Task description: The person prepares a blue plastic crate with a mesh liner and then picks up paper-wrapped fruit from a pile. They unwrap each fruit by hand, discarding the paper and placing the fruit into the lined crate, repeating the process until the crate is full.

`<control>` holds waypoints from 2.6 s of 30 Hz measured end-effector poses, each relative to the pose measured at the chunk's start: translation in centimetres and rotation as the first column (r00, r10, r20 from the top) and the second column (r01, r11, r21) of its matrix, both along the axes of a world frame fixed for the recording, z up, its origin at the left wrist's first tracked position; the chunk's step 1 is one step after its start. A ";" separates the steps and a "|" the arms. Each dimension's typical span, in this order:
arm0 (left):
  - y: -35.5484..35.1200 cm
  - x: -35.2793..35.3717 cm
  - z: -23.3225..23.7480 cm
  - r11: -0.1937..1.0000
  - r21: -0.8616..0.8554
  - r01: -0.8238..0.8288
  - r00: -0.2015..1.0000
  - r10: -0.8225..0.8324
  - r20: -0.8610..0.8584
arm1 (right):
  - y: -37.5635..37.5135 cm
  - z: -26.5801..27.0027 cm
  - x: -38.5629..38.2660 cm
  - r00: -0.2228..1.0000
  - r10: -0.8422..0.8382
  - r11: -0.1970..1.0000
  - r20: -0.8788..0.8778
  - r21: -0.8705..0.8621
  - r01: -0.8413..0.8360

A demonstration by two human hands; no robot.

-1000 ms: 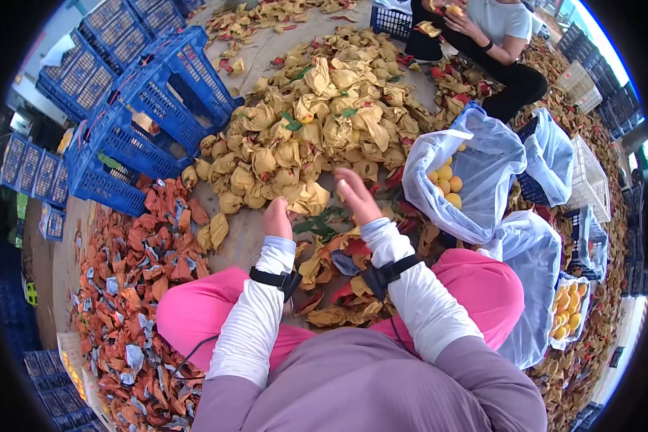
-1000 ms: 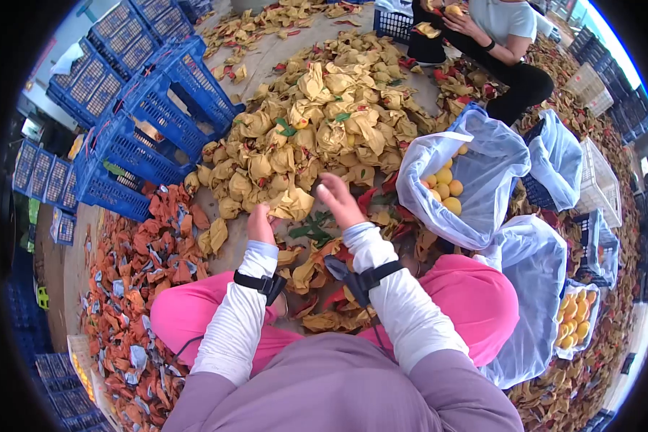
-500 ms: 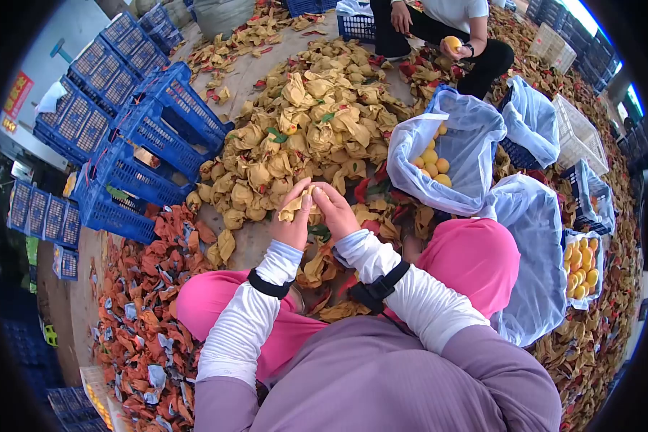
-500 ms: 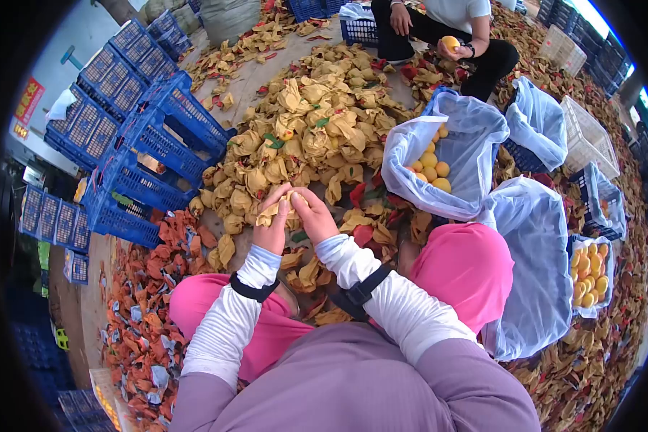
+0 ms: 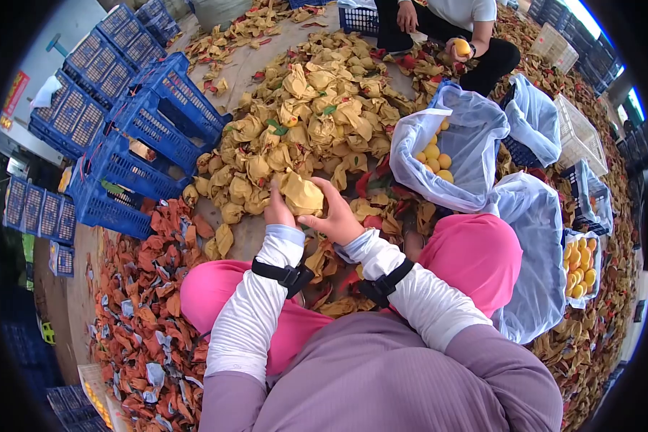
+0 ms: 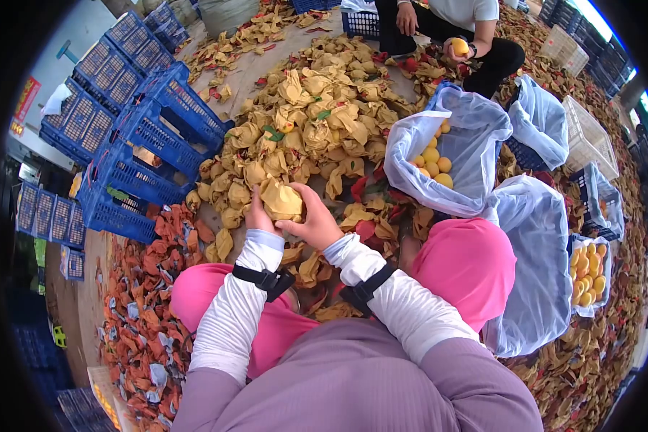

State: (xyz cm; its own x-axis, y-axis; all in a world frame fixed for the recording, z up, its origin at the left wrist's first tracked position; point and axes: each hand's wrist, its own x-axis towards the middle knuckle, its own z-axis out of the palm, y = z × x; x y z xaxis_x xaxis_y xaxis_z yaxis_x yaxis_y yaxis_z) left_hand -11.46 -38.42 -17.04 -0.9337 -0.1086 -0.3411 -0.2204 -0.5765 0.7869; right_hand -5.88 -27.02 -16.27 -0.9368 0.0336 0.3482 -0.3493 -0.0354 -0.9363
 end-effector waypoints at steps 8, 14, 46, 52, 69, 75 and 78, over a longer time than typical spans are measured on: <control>-1.4 -0.9 1.4 0.703 -0.696 -0.143 0.898 -0.204 -0.390 | 0.8 0.4 -0.4 0.991 -0.130 0.956 0.015 0.268 0.121; -1.3 0.1 3.6 0.713 -0.649 0.268 0.656 -0.628 -0.419 | 2.9 1.8 -1.7 0.984 -0.136 0.957 0.119 0.273 0.099; 0.1 1.0 4.1 0.562 -0.827 0.005 0.709 -0.585 -0.394 | 0.4 -0.2 -1.2 0.981 -0.052 0.969 0.188 -0.229 0.095; 0.8 2.7 4.7 0.493 -0.865 0.092 0.767 -0.589 -0.254 | 0.2 -0.6 -1.6 0.956 0.040 0.832 0.292 -0.540 0.130; -0.1 4.0 6.5 0.768 -0.562 -0.307 0.751 -0.167 -0.639 | -0.3 1.1 0.1 0.754 0.560 0.587 0.343 -0.807 -0.069; -0.5 4.1 3.6 0.537 -0.809 -0.239 0.663 -0.519 -0.540 | 1.8 1.4 -1.5 0.825 0.388 0.375 0.411 -0.888 0.266; 0.0 3.3 3.1 0.552 -0.823 -0.134 0.693 -0.542 -0.476 | 2.3 0.8 -1.9 0.859 0.281 0.415 0.428 -0.861 0.294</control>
